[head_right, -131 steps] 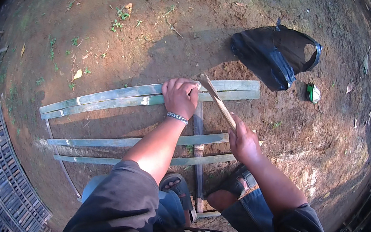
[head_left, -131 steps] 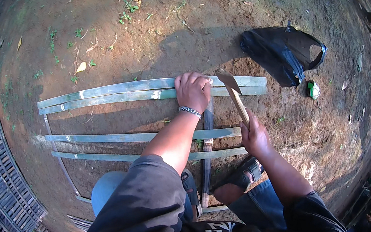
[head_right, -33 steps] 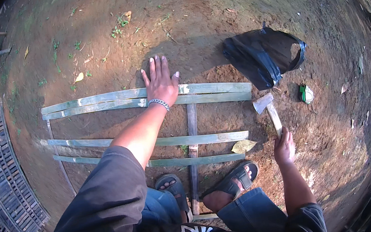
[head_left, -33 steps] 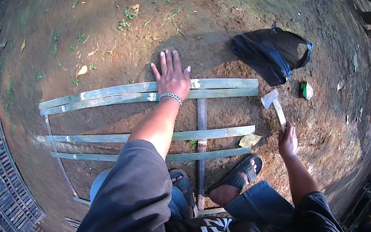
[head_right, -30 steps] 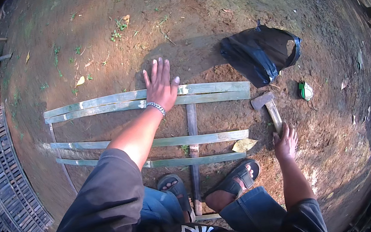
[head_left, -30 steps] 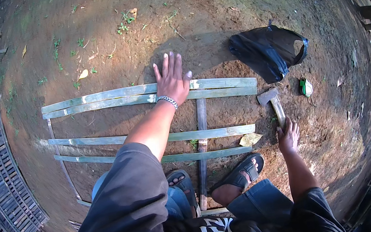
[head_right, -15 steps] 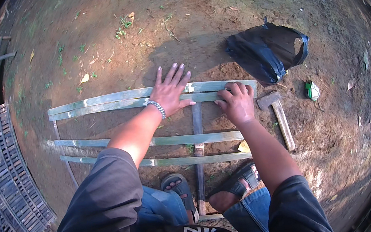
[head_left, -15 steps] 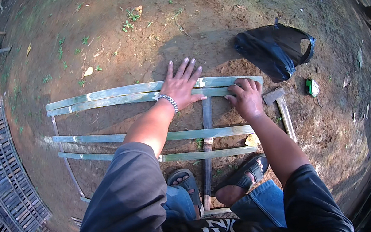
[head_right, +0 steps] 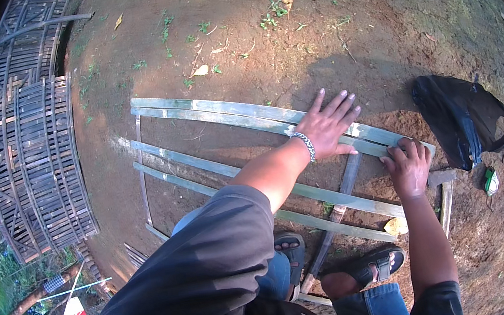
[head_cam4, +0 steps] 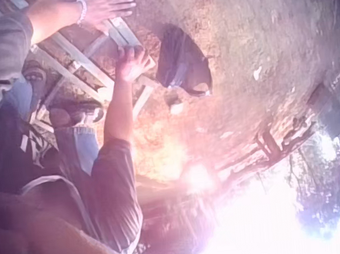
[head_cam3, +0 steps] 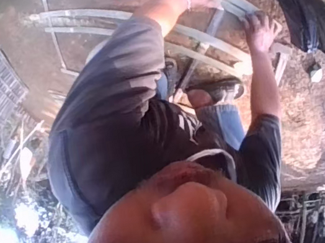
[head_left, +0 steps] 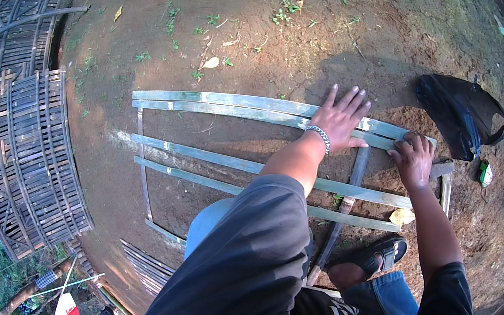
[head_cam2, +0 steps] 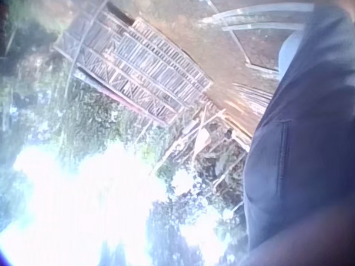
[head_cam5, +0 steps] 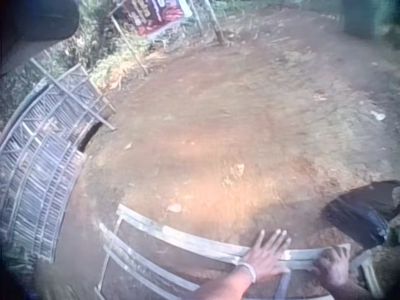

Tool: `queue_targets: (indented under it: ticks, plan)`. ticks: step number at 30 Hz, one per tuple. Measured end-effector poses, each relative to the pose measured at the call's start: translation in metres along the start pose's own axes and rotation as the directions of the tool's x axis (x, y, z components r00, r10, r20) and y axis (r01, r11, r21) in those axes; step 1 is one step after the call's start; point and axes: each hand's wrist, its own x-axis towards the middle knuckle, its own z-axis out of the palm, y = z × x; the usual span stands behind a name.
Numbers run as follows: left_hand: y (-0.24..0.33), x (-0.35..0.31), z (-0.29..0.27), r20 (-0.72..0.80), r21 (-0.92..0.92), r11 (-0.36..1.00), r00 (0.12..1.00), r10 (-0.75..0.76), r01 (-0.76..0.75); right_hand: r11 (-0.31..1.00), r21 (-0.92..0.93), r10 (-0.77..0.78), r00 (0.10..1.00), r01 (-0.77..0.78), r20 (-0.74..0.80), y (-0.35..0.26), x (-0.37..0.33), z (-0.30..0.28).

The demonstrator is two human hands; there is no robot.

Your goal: The person assembles a wooden frame on the ground by measuring and nailing wooden planks together. They use a tape measure to check dimensions and a hammer to drive nails into the wood, securing the pieces into a rectangular structure.

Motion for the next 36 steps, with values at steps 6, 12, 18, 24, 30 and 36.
queue_targets:
  ticks: [6, 12, 18, 24, 30, 36]
  plan:
    - [-0.001, 0.002, 0.0, 0.081, -0.028, 0.999, 0.996, -0.032, 0.035, 0.999, 0.038, 0.002, 1.0, -0.003, 0.007, 0.002, 0.001, 0.0]
    - [0.009, 0.015, -0.003, 0.063, -0.058, 0.998, 0.997, -0.034, 0.037, 0.993, 0.111, 0.056, 0.995, -0.046, -0.086, -0.013, -0.013, -0.023]
    - [0.007, 0.007, -0.004, 0.036, -0.065, 0.997, 0.998, -0.049, 0.052, 0.934, 0.345, 0.181, 0.704, 0.096, -0.687, -0.022, 0.013, -0.142]
    - [0.011, 0.015, -0.006, 0.08, -0.056, 0.997, 0.996, -0.044, 0.049, 0.855, -0.1, 0.515, 0.813, -0.508, 0.273, 0.108, 0.096, -0.124]
    - [0.006, 0.006, -0.004, 0.037, -0.079, 0.996, 0.998, -0.041, 0.044, 0.664, 0.317, 0.607, 0.736, -0.677, 0.299, 0.173, 0.112, 0.0]
    - [0.005, 0.004, 0.004, 0.06, -0.012, 0.999, 0.997, -0.044, 0.045, 0.584, 0.488, 0.55, 0.758, -0.649, 0.351, 0.183, 0.111, 0.042]
